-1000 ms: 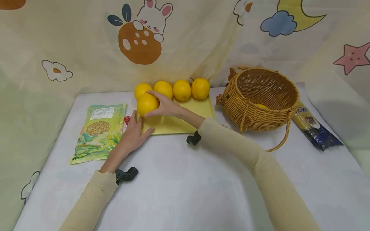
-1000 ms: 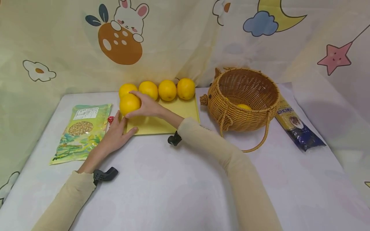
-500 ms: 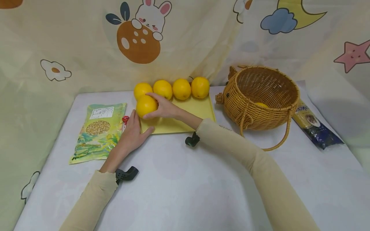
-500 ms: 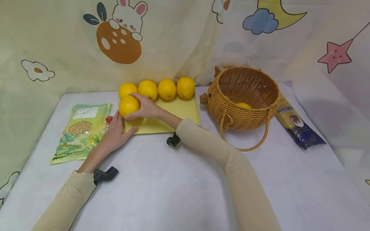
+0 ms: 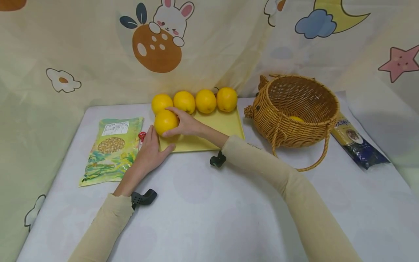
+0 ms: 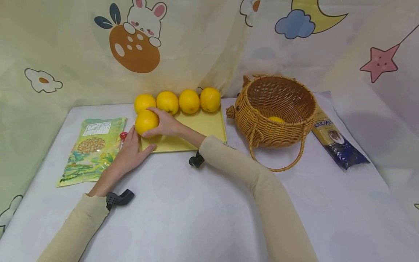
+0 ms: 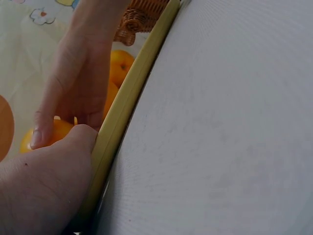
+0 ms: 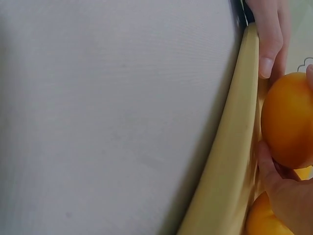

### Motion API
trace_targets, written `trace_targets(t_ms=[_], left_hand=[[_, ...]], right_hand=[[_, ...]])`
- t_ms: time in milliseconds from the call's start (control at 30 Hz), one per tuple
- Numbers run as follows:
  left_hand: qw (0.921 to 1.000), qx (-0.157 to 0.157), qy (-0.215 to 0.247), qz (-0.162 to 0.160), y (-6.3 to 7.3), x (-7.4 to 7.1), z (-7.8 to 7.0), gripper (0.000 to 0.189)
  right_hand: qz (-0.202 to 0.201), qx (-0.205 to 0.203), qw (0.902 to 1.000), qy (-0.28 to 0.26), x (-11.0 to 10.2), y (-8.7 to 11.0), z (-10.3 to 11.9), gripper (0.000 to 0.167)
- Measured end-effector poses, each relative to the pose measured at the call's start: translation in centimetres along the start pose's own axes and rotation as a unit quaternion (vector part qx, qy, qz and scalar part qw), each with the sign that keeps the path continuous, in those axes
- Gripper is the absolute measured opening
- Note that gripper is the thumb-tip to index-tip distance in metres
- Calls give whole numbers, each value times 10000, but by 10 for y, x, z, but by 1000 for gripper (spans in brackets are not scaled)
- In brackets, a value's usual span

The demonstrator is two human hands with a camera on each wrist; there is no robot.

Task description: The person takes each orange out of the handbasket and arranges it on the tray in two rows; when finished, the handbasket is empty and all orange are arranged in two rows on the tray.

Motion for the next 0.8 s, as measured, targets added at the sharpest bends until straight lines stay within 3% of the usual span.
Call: trace_targets(t_ms=[800], left_hand=[[9997, -222, 26, -34, 1, -1, -2, 108]], right_hand=[[-104, -237, 9996, -130, 7, 5, -2, 91]])
Point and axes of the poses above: each hand's wrist, its own y-axis away from the middle knuckle, its own x-axis out of the palm, z = x × y, the point moved 1 cm from there along -y, towards the middle knuckle, and after that the axes turned 10 degrees about -x, right-handed, at the moved point
